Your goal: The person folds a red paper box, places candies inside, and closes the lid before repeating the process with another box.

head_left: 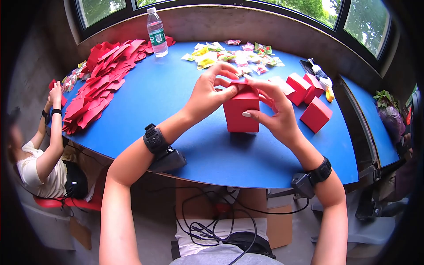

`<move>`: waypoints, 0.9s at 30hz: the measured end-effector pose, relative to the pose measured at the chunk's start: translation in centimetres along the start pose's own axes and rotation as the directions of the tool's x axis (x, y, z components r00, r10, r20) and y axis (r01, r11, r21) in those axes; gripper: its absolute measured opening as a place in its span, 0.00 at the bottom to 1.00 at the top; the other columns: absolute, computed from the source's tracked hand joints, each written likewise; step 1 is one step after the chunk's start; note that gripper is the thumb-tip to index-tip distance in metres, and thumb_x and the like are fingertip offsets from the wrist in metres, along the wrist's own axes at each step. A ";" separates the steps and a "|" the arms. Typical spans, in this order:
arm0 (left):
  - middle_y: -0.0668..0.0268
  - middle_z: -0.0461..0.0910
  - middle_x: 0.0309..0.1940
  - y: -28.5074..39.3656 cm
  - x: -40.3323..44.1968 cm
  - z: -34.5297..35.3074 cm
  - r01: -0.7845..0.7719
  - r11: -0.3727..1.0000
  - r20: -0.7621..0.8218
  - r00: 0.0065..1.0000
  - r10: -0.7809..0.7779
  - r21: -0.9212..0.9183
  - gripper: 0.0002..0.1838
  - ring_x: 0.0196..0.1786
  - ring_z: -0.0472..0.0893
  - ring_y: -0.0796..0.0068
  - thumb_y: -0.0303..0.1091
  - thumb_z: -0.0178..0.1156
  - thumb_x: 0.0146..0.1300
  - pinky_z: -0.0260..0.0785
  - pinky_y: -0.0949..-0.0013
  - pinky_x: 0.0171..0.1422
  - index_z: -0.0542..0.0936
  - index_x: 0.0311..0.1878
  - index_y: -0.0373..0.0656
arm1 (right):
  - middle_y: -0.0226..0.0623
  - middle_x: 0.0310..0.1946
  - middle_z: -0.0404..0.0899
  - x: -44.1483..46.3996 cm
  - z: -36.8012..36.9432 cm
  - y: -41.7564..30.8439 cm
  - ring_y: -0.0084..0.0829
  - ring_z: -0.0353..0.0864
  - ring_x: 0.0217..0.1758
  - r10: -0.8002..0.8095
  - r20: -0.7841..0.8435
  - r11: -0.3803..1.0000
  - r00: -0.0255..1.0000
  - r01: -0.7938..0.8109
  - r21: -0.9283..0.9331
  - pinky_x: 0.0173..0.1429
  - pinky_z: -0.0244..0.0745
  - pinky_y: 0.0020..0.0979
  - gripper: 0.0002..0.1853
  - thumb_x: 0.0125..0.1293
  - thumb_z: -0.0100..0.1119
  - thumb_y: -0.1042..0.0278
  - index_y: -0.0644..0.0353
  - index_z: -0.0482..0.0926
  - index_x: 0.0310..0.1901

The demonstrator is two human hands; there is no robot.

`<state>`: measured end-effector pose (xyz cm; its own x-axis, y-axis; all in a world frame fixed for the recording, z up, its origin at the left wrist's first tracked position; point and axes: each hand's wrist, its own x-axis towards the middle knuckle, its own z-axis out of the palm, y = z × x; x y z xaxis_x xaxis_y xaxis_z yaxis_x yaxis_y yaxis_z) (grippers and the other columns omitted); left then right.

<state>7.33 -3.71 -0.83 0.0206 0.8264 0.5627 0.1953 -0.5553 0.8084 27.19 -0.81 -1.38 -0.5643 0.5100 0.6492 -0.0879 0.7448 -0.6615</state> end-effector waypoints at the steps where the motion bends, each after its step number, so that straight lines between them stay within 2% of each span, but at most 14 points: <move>1: 0.65 0.80 0.35 -0.2 0.1 -0.3 0.006 0.996 0.058 0.998 -0.011 0.086 0.10 0.38 0.79 0.80 0.30 0.63 0.58 0.73 0.76 0.40 0.77 0.41 0.39 | 0.42 0.58 0.69 0.1 -0.1 -0.3 0.37 0.70 0.61 -0.024 0.013 0.997 1.000 0.024 -0.070 0.60 0.71 0.37 0.32 0.50 0.70 0.72 0.58 0.67 0.58; 2: 0.65 0.80 0.35 -0.3 0.2 -0.3 0.008 0.996 0.057 0.998 -0.013 0.086 0.10 0.38 0.79 0.80 0.30 0.63 0.58 0.73 0.76 0.40 0.77 0.41 0.39 | 0.42 0.57 0.70 0.2 -0.2 -0.5 0.36 0.71 0.61 -0.047 0.027 0.989 0.999 0.050 -0.139 0.61 0.71 0.37 0.29 0.50 0.70 0.72 0.58 0.71 0.55; 3: 0.65 0.81 0.33 -0.4 0.2 -0.3 -0.013 0.993 0.031 0.999 0.010 0.114 0.08 0.36 0.79 0.80 0.30 0.63 0.59 0.73 0.76 0.39 0.79 0.39 0.38 | 0.41 0.57 0.71 0.1 -0.1 -0.5 0.35 0.71 0.60 -0.013 0.007 0.995 1.000 0.014 -0.103 0.61 0.71 0.36 0.24 0.51 0.69 0.73 0.59 0.75 0.51; 5: 0.65 0.82 0.30 -0.4 0.2 -0.2 -0.104 0.982 -0.042 0.993 0.112 0.158 0.06 0.33 0.80 0.79 0.30 0.62 0.60 0.74 0.76 0.36 0.80 0.35 0.37 | 0.41 0.57 0.71 0.2 0.0 -0.4 0.35 0.72 0.60 -0.025 0.009 0.998 1.000 0.026 -0.049 0.61 0.71 0.36 0.24 0.51 0.69 0.73 0.59 0.74 0.51; 10: 0.64 0.82 0.29 0.3 0.2 -0.5 -0.042 0.984 -0.165 0.984 0.071 0.172 0.05 0.32 0.81 0.79 0.29 0.62 0.59 0.74 0.76 0.34 0.79 0.35 0.37 | 0.42 0.57 0.71 0.4 -0.4 -0.1 0.36 0.73 0.59 -0.019 -0.025 1.000 1.000 0.018 -0.022 0.61 0.70 0.35 0.24 0.52 0.67 0.75 0.58 0.74 0.53; 12: 0.64 0.81 0.29 0.5 -0.2 -0.2 -0.074 0.961 -0.198 0.972 0.129 0.265 0.06 0.33 0.81 0.80 0.30 0.62 0.59 0.73 0.77 0.33 0.78 0.34 0.37 | 0.42 0.56 0.71 0.7 -0.7 -0.3 0.36 0.72 0.59 -0.142 0.139 0.966 0.980 0.168 -0.198 0.62 0.68 0.36 0.27 0.52 0.68 0.73 0.58 0.72 0.55; 14: 0.64 0.81 0.30 0.5 -0.3 0.0 -0.091 0.958 -0.201 0.968 0.149 0.273 0.06 0.32 0.81 0.80 0.30 0.62 0.59 0.73 0.77 0.33 0.77 0.34 0.38 | 0.43 0.57 0.67 0.5 -0.2 -0.5 0.39 0.67 0.62 -0.101 0.148 0.971 0.984 0.130 -0.201 0.63 0.65 0.37 0.35 0.47 0.72 0.63 0.56 0.69 0.58; 17: 0.65 0.81 0.30 0.2 -0.4 0.1 -0.137 0.954 -0.208 0.958 0.196 0.265 0.06 0.33 0.80 0.81 0.29 0.60 0.60 0.73 0.77 0.31 0.76 0.36 0.37 | 0.44 0.56 0.66 0.4 0.3 -0.6 0.41 0.66 0.62 -0.112 0.124 0.955 0.986 0.141 -0.261 0.64 0.65 0.38 0.39 0.44 0.75 0.62 0.55 0.66 0.59; 19: 0.65 0.79 0.29 0.8 -0.5 0.5 -0.081 0.996 -0.205 0.975 0.087 0.039 0.05 0.27 0.77 0.82 0.29 0.62 0.58 0.71 0.77 0.29 0.77 0.34 0.38 | 0.41 0.57 0.65 0.3 0.5 0.0 0.38 0.69 0.60 -0.100 0.146 0.943 0.984 0.141 -0.302 0.59 0.71 0.39 0.44 0.42 0.75 0.66 0.55 0.59 0.61; 20: 0.65 0.79 0.29 0.9 -0.5 0.5 -0.079 0.996 -0.204 0.975 0.085 0.038 0.05 0.27 0.77 0.82 0.29 0.62 0.58 0.71 0.77 0.29 0.77 0.34 0.38 | 0.41 0.57 0.65 0.2 0.6 0.3 0.38 0.69 0.60 -0.098 0.146 0.943 0.984 0.138 -0.301 0.59 0.71 0.39 0.44 0.42 0.75 0.66 0.55 0.59 0.61; 22: 0.62 0.78 0.37 0.9 -0.5 0.4 -0.147 0.989 -0.066 0.987 0.145 -0.026 0.05 0.29 0.77 0.81 0.27 0.60 0.56 0.71 0.78 0.30 0.79 0.36 0.39 | 0.40 0.54 0.67 0.0 0.8 0.7 0.35 0.71 0.58 -0.049 0.149 0.978 0.988 0.078 -0.194 0.57 0.73 0.37 0.44 0.42 0.74 0.68 0.56 0.57 0.60; 23: 0.62 0.78 0.37 0.8 -0.3 0.2 -0.146 0.989 -0.067 0.987 0.144 -0.026 0.05 0.29 0.77 0.81 0.27 0.60 0.56 0.71 0.78 0.30 0.79 0.36 0.39 | 0.40 0.54 0.67 0.0 0.7 0.6 0.35 0.71 0.58 -0.048 0.149 0.978 0.988 0.077 -0.193 0.57 0.73 0.37 0.44 0.42 0.74 0.68 0.56 0.57 0.60; 25: 0.61 0.76 0.43 0.5 0.1 -0.3 -0.420 0.896 0.100 0.907 0.409 0.146 0.09 0.32 0.76 0.81 0.25 0.58 0.52 0.72 0.79 0.31 0.81 0.38 0.40 | 0.45 0.50 0.69 -0.1 0.6 0.5 0.39 0.72 0.56 -0.072 0.069 0.987 0.995 0.081 -0.136 0.58 0.69 0.36 0.38 0.43 0.68 0.71 0.59 0.59 0.58; 27: 0.60 0.75 0.45 0.8 0.1 -0.7 -0.414 0.899 0.149 0.907 0.394 0.141 0.10 0.32 0.76 0.82 0.24 0.58 0.52 0.73 0.80 0.30 0.81 0.40 0.39 | 0.44 0.50 0.69 -0.2 0.5 0.5 0.38 0.72 0.55 -0.095 0.056 0.981 0.994 0.102 -0.163 0.57 0.70 0.36 0.38 0.43 0.69 0.71 0.60 0.60 0.57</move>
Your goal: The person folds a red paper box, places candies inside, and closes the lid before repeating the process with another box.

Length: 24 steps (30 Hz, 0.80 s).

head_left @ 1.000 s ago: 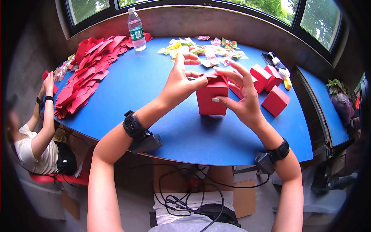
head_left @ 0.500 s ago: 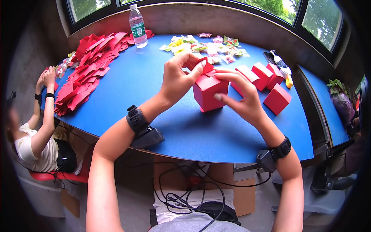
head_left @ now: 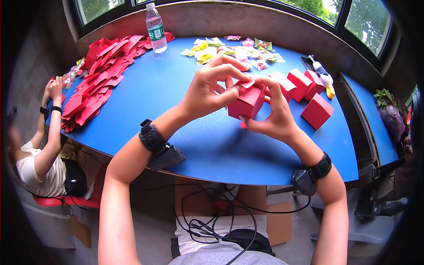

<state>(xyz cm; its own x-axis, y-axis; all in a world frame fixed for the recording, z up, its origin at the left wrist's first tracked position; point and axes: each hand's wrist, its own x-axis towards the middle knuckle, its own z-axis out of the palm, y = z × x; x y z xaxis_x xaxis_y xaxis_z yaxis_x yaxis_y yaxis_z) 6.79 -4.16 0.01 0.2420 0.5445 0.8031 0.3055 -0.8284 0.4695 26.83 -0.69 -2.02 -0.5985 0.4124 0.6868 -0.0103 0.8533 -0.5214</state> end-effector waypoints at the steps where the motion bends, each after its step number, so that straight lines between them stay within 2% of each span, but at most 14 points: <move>1: 0.59 0.73 0.48 0.1 0.1 -0.1 0.005 1.000 0.051 0.999 -0.005 -0.005 0.11 0.32 0.75 0.83 0.23 0.57 0.52 0.74 0.80 0.29 0.81 0.41 0.39 | 0.44 0.50 0.70 0.0 -0.1 0.0 0.37 0.73 0.54 -0.022 -0.017 0.999 1.000 0.021 -0.029 0.56 0.70 0.36 0.38 0.43 0.69 0.71 0.60 0.60 0.57; 4: 0.61 0.76 0.44 0.5 0.1 -0.1 0.045 0.999 0.054 0.997 -0.046 0.023 0.13 0.36 0.78 0.79 0.27 0.58 0.48 0.74 0.79 0.28 0.82 0.39 0.43 | 0.44 0.50 0.70 0.1 -0.1 -0.3 0.37 0.73 0.54 -0.026 -0.022 1.000 0.999 0.026 -0.009 0.56 0.71 0.35 0.38 0.42 0.69 0.71 0.60 0.60 0.56; 8: 0.61 0.76 0.44 0.2 0.1 -0.4 0.069 0.996 0.051 0.996 -0.073 0.064 0.12 0.36 0.80 0.76 0.27 0.58 0.48 0.74 0.78 0.26 0.82 0.37 0.44 | 0.44 0.50 0.70 0.1 -0.2 -0.2 0.37 0.74 0.53 -0.015 -0.030 1.000 0.999 0.014 -0.020 0.56 0.71 0.35 0.38 0.42 0.69 0.71 0.60 0.60 0.56; 14: 0.59 0.77 0.44 0.6 0.3 -0.7 -0.115 0.950 0.026 0.993 0.113 0.289 0.09 0.35 0.83 0.72 0.22 0.60 0.47 0.79 0.75 0.30 0.82 0.34 0.40 | 0.44 0.49 0.71 0.0 -0.3 0.0 0.37 0.74 0.52 0.027 -0.025 0.999 0.999 -0.028 -0.038 0.55 0.71 0.35 0.37 0.42 0.69 0.70 0.60 0.60 0.55; 17: 0.59 0.77 0.44 0.7 0.4 -0.9 -0.141 0.955 0.053 0.990 0.131 0.260 0.09 0.35 0.83 0.72 0.22 0.60 0.47 0.79 0.75 0.30 0.82 0.34 0.40 | 0.41 0.52 0.70 -0.1 -0.4 0.1 0.35 0.75 0.55 0.034 0.011 0.997 0.999 -0.033 -0.076 0.57 0.75 0.37 0.42 0.39 0.72 0.69 0.57 0.59 0.57; 19: 0.59 0.78 0.44 1.0 0.4 -0.9 -0.112 0.970 0.069 0.993 0.099 0.218 0.09 0.35 0.83 0.72 0.21 0.60 0.47 0.79 0.75 0.31 0.82 0.35 0.40 | 0.44 0.49 0.71 0.0 -0.4 -0.2 0.38 0.74 0.53 0.044 0.000 0.999 0.999 -0.044 -0.029 0.57 0.70 0.36 0.37 0.41 0.69 0.70 0.60 0.61 0.55; 21: 0.59 0.79 0.44 0.8 0.4 -0.9 -0.112 0.984 0.150 0.985 0.091 0.139 0.10 0.34 0.83 0.72 0.21 0.61 0.47 0.79 0.74 0.32 0.82 0.35 0.40 | 0.44 0.50 0.71 -0.1 -0.5 -0.2 0.38 0.74 0.53 0.037 0.009 0.999 0.999 -0.037 -0.035 0.57 0.70 0.36 0.37 0.41 0.69 0.70 0.60 0.61 0.55; 24: 0.59 0.79 0.43 0.7 0.3 -1.2 -0.078 0.983 0.159 0.986 0.052 0.167 0.10 0.34 0.83 0.72 0.21 0.60 0.46 0.79 0.73 0.33 0.82 0.35 0.40 | 0.44 0.50 0.71 -0.1 -0.5 0.0 0.38 0.74 0.54 0.024 0.021 0.999 0.999 -0.024 -0.034 0.57 0.70 0.36 0.37 0.42 0.69 0.71 0.60 0.61 0.55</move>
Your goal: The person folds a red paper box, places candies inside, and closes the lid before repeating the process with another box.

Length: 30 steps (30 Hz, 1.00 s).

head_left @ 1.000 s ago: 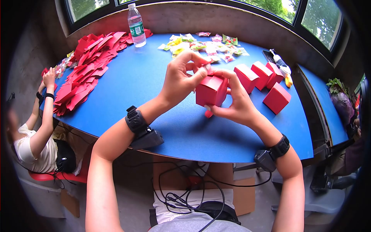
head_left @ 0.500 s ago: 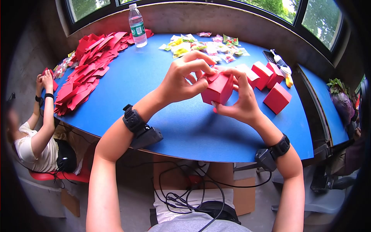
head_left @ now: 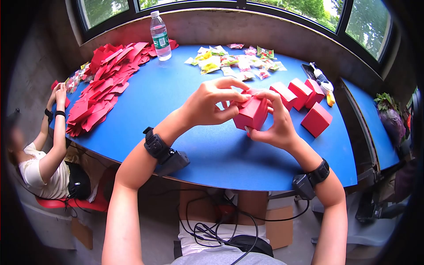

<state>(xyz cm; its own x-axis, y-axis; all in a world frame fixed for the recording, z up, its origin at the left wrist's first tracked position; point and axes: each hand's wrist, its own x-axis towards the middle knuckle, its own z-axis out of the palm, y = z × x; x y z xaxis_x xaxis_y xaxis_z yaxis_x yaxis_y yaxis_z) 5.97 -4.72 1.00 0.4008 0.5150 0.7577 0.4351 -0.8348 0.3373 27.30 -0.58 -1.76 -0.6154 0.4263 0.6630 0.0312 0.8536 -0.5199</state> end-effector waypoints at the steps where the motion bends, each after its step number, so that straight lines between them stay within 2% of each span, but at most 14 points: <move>1: 0.59 0.79 0.43 0.0 -0.1 -0.1 0.022 0.999 0.008 1.000 -0.022 0.030 0.10 0.34 0.83 0.72 0.21 0.60 0.46 0.79 0.73 0.33 0.82 0.34 0.40 | 0.44 0.51 0.71 0.0 0.1 0.1 0.38 0.73 0.54 -0.006 0.000 1.000 1.000 0.006 0.008 0.57 0.70 0.36 0.36 0.42 0.69 0.71 0.59 0.61 0.55; 8: 0.60 0.79 0.42 -0.1 0.1 0.1 -0.048 0.997 -0.013 0.999 0.049 0.057 0.09 0.32 0.82 0.70 0.22 0.59 0.45 0.78 0.72 0.31 0.81 0.33 0.41 | 0.43 0.51 0.70 0.0 0.0 0.0 0.37 0.73 0.55 0.005 0.006 1.000 1.000 -0.005 0.028 0.58 0.70 0.35 0.35 0.43 0.69 0.71 0.59 0.62 0.55; 10: 0.59 0.78 0.41 -0.1 0.1 0.0 -0.129 0.971 0.007 0.991 0.131 0.203 0.08 0.30 0.82 0.67 0.23 0.59 0.45 0.78 0.71 0.31 0.80 0.32 0.41 | 0.43 0.51 0.70 0.1 0.1 0.3 0.37 0.73 0.55 -0.008 0.020 1.000 1.000 0.007 0.025 0.57 0.70 0.35 0.35 0.43 0.69 0.71 0.59 0.62 0.55; 11: 0.59 0.78 0.41 0.1 0.0 -0.1 -0.129 0.971 0.007 0.991 0.130 0.203 0.08 0.30 0.82 0.67 0.23 0.59 0.45 0.78 0.71 0.31 0.80 0.32 0.41 | 0.43 0.51 0.70 0.0 0.1 0.2 0.37 0.73 0.55 -0.008 0.020 1.000 1.000 0.007 0.025 0.57 0.70 0.35 0.35 0.43 0.69 0.71 0.59 0.62 0.55; 13: 0.60 0.78 0.40 0.5 0.0 -0.2 -0.030 0.985 0.002 1.000 0.030 0.172 0.07 0.30 0.81 0.66 0.23 0.59 0.45 0.77 0.69 0.31 0.80 0.31 0.42 | 0.43 0.52 0.70 0.0 0.0 0.0 0.37 0.73 0.54 0.020 0.020 1.000 1.000 -0.020 0.011 0.57 0.71 0.35 0.35 0.43 0.69 0.71 0.59 0.62 0.55; 20: 0.59 0.77 0.42 0.0 0.0 0.0 -0.098 0.980 0.015 0.995 0.097 0.173 0.09 0.31 0.81 0.66 0.23 0.60 0.44 0.78 0.67 0.34 0.80 0.32 0.41 | 0.43 0.50 0.70 0.0 0.1 0.3 0.37 0.74 0.53 0.011 0.016 0.999 1.000 -0.012 0.043 0.56 0.71 0.35 0.35 0.43 0.69 0.71 0.59 0.62 0.54; 22: 0.56 0.77 0.45 -0.1 0.0 0.2 -0.075 0.994 0.006 0.997 0.075 0.079 0.15 0.36 0.80 0.69 0.20 0.58 0.44 0.77 0.69 0.37 0.83 0.37 0.43 | 0.41 0.51 0.70 0.0 0.0 0.5 0.36 0.76 0.52 -0.021 0.008 0.999 1.000 0.022 -0.025 0.55 0.75 0.37 0.38 0.40 0.72 0.69 0.56 0.60 0.54; 26: 0.55 0.76 0.46 0.1 0.0 -0.1 -0.059 0.996 0.027 0.998 0.057 0.068 0.16 0.37 0.80 0.68 0.21 0.58 0.46 0.77 0.68 0.39 0.83 0.40 0.44 | 0.41 0.51 0.70 -0.1 0.1 0.5 0.36 0.76 0.53 -0.019 -0.015 0.999 1.000 0.018 -0.031 0.55 0.75 0.37 0.38 0.40 0.72 0.69 0.56 0.60 0.54; 28: 0.56 0.75 0.44 -0.1 0.1 -0.1 -0.028 0.998 0.034 0.999 0.030 -0.048 0.15 0.40 0.79 0.68 0.21 0.58 0.47 0.78 0.69 0.40 0.83 0.41 0.42 | 0.42 0.51 0.69 -0.1 -0.1 0.4 0.36 0.76 0.53 -0.012 -0.007 1.000 1.000 0.011 -0.029 0.55 0.75 0.37 0.39 0.41 0.73 0.68 0.56 0.59 0.54; 30: 0.57 0.75 0.43 0.2 0.3 -0.1 0.005 0.997 0.043 0.999 -0.001 -0.080 0.14 0.41 0.79 0.69 0.22 0.59 0.48 0.77 0.70 0.41 0.83 0.40 0.42 | 0.42 0.51 0.69 -0.2 -0.1 0.4 0.36 0.75 0.53 -0.007 -0.003 1.000 1.000 0.007 -0.019 0.55 0.75 0.38 0.39 0.41 0.73 0.68 0.56 0.59 0.54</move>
<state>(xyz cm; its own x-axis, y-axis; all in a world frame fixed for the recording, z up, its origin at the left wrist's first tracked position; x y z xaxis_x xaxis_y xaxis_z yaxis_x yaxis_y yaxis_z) 6.05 -4.74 1.35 0.4345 0.5242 0.7324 0.3711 -0.8452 0.3847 27.53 -0.30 -1.99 -0.6134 0.4209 0.6682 0.0420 0.8623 -0.5047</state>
